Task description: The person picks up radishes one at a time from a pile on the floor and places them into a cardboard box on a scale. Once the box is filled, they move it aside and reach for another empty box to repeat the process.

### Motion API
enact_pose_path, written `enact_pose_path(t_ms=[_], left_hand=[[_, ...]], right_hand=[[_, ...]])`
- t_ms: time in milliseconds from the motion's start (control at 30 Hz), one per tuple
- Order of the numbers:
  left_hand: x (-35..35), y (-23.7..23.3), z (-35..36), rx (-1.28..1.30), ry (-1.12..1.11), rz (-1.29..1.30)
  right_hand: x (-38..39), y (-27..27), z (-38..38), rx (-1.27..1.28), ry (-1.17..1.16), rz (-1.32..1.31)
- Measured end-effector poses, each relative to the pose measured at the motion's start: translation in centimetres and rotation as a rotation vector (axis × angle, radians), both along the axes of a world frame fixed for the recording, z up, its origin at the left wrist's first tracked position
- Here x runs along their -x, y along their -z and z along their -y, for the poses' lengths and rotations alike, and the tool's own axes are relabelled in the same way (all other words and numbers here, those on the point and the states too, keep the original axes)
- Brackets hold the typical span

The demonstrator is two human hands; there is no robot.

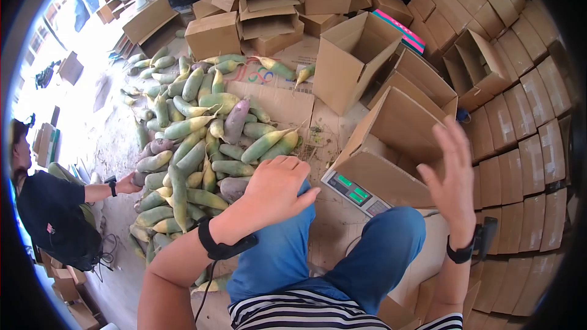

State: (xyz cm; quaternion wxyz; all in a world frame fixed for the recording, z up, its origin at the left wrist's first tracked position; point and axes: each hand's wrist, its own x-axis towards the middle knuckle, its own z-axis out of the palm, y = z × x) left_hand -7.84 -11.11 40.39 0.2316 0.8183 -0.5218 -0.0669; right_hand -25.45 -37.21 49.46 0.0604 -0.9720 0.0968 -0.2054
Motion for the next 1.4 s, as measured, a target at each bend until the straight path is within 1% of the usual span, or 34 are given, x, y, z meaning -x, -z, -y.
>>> enact_pose_path(t_ms=[67, 100, 167, 233, 300, 333, 367, 433, 467, 500, 600, 667, 700, 733, 767, 833, 900, 933, 1033, 1167, 1400], left_hand=[[0.1, 0.1, -0.1, -0.003, -0.009, -0.018], [0.1, 0.1, -0.2, 0.016, -0.006, -0.014], [-0.1, -0.1, -0.3, 0.035, -0.011, -0.009], [-0.1, -0.4, -0.5, -0.033, -0.016, -0.035], [-0.3, -0.2, -0.8, -0.025, -0.036, -0.024], [-0.2, -0.2, -0.8, -0.015, -0.029, -0.021], [-0.2, -0.1, -0.7, -0.029, -0.01, -0.02], [-0.2, -0.3, -0.4, -0.029, -0.048, 0.019], [-0.1, -0.9, -0.3, -0.076, -0.064, -0.056], [-0.1, -0.9, -0.2, -0.072, -0.046, -0.052], [0.3, -1.1, -0.4, 0.292, -0.087, -0.247], [0.6, -4.4, -1.2, 0.412, -0.158, -0.138], [0.9, -6.8, -1.9, 0.494, -0.169, -0.06], [1.9, -10.2, -3.0, 0.547, -0.135, -0.025], [3.5, -12.6, -3.1, 0.809, -0.131, -0.094], [4.7, -16.1, -4.3, 1.046, -0.002, 0.173], [5.6, -18.7, -5.7, 1.13, 0.094, 0.397], [6.0, -19.6, -6.0, 1.141, 0.116, 0.461], [6.6, -21.4, -5.6, 1.157, 0.127, 0.586], [6.8, -22.4, -4.9, 1.169, 0.091, 0.689], [6.5, -21.5, -4.7, 1.149, 0.035, 0.8]], right_hand=[[-1.0, -2.6, -1.4, 0.124, -0.052, 0.245], [-1.2, -3.6, -2.3, 0.121, -0.063, 0.237], [-1.8, -5.1, -4.0, 0.066, -0.182, 0.187], [-2.2, -6.0, -5.0, 0.097, -0.249, 0.175], [-1.9, -7.2, -5.4, 0.148, -0.322, 0.277], [-2.0, -7.1, -6.0, 0.081, -0.366, 0.477], [-1.5, -7.6, -6.1, 0.055, -0.413, 0.61], [0.1, -9.1, -6.0, 0.046, -0.529, 0.741], [0.9, -10.0, -6.1, 0.06, -0.583, 0.776], [1.7, -10.8, -6.1, 0.067, -0.63, 0.803], [4.5, -12.1, -6.1, 0.097, -0.705, 0.848], [5.8, -12.5, -6.1, 0.111, -0.704, 0.859], [6.4, -12.8, -5.9, 0.119, -0.695, 0.855], [6.9, -12.9, -5.7, 0.127, -0.687, 0.854], [7.4, -13.0, -5.6, 0.13, -0.68, 0.849], [8.1, -13.2, -5.5, 0.143, -0.672, 0.844], [8.7, -13.4, -5.5, 0.155, -0.67, 0.853], [9.0, -13.5, -5.4, 0.155, -0.667, 0.859], [9.4, -13.8, -5.0, 0.175, -0.671, 0.866], [9.9, -14.5, -4.6, 0.237, -0.673, 0.893], [9.7, -14.3, -5.1, 0.265, -0.703, 0.934]])
